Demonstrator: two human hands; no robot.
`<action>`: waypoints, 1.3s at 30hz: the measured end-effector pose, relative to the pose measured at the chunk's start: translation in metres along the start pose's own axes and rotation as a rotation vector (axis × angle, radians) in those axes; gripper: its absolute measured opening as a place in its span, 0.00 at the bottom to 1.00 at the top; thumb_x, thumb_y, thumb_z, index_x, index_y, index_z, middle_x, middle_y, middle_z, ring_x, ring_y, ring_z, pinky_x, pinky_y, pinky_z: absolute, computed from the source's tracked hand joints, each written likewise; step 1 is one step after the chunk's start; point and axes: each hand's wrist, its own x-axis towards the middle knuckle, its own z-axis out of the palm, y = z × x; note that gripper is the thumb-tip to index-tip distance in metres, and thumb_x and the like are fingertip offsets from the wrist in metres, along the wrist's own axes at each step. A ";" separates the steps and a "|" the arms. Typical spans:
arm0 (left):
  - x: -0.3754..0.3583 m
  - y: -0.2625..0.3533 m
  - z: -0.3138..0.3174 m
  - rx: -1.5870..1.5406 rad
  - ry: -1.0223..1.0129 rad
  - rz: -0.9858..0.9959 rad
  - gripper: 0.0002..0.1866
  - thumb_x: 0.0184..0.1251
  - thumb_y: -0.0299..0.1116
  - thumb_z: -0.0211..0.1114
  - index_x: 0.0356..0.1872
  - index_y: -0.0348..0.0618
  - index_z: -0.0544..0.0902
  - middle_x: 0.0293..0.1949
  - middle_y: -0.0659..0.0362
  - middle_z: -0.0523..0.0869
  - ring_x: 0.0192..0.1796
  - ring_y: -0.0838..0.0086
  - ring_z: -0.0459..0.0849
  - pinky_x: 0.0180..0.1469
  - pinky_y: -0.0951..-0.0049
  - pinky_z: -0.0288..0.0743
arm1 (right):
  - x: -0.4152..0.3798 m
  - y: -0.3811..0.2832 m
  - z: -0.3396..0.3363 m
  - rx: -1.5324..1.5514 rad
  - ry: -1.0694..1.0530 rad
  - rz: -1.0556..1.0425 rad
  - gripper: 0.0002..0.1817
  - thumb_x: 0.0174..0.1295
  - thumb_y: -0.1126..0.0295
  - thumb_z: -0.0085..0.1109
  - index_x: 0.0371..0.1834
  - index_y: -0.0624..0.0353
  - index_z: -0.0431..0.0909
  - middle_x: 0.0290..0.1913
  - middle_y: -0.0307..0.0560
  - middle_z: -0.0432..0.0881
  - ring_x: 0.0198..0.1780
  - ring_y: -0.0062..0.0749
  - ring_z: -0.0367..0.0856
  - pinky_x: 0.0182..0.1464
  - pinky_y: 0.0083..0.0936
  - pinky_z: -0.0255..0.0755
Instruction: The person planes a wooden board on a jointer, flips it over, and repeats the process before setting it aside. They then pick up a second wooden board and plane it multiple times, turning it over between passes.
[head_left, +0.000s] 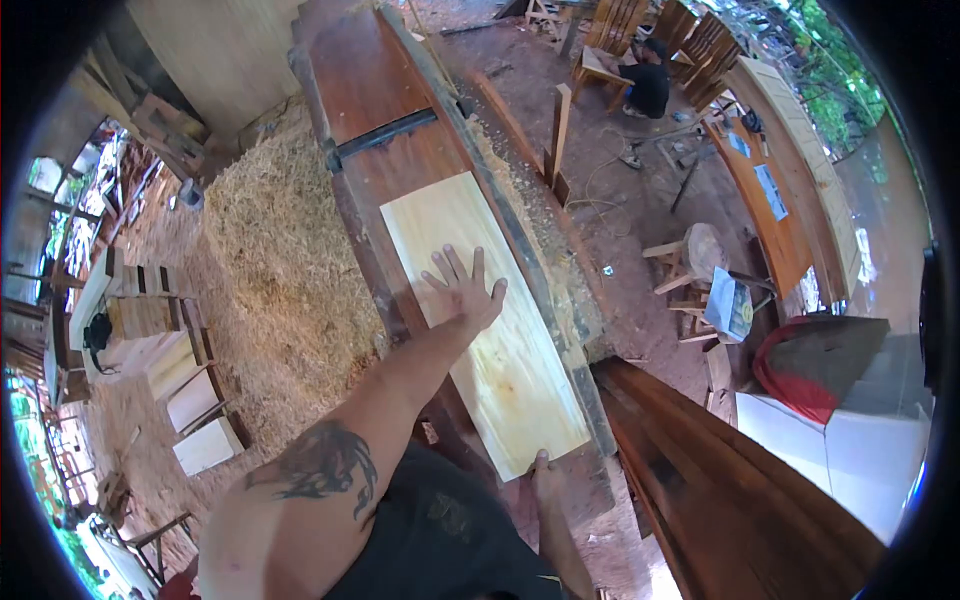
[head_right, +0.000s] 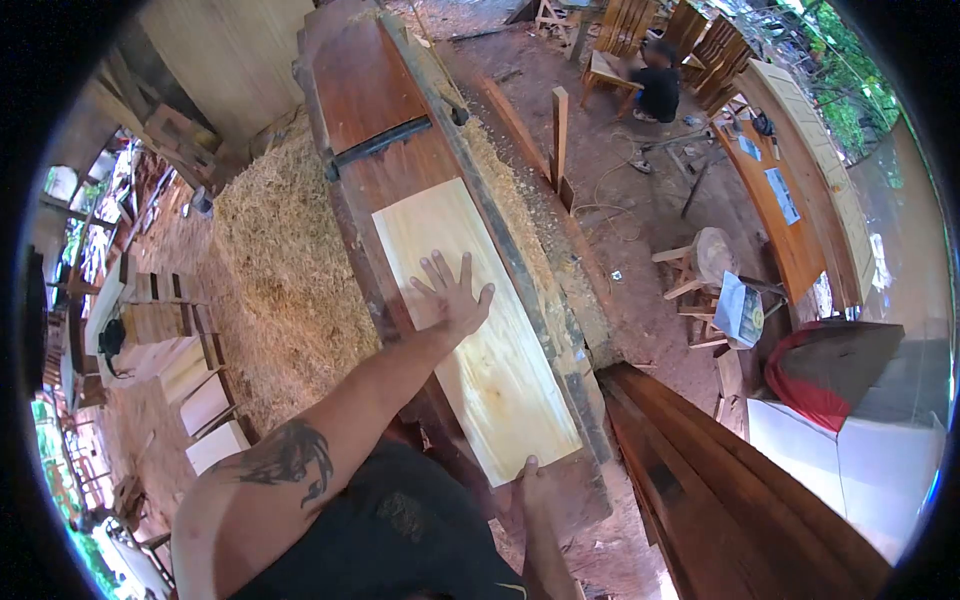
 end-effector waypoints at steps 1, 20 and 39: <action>0.002 0.001 -0.013 0.009 -0.036 0.004 0.47 0.79 0.71 0.46 0.91 0.58 0.51 0.88 0.30 0.36 0.88 0.25 0.30 0.77 0.12 0.24 | -0.005 -0.015 -0.003 0.055 -0.012 0.010 0.37 0.81 0.39 0.53 0.36 0.68 0.90 0.37 0.61 0.91 0.44 0.48 0.91 0.52 0.44 0.81; 0.162 -0.047 -0.055 0.123 0.006 -0.053 0.47 0.77 0.70 0.50 0.91 0.60 0.55 0.89 0.32 0.41 0.88 0.27 0.33 0.79 0.15 0.26 | 0.080 -0.105 0.078 0.273 -0.079 -0.221 0.38 0.81 0.39 0.57 0.36 0.72 0.87 0.26 0.48 0.84 0.28 0.30 0.82 0.33 0.32 0.76; 0.282 -0.096 -0.075 0.138 0.089 -0.036 0.47 0.76 0.70 0.51 0.90 0.60 0.56 0.88 0.32 0.45 0.89 0.28 0.37 0.79 0.14 0.25 | 0.092 -0.268 0.073 0.526 -0.327 -0.025 0.35 0.77 0.40 0.64 0.28 0.66 0.83 0.20 0.42 0.81 0.24 0.24 0.79 0.27 0.29 0.73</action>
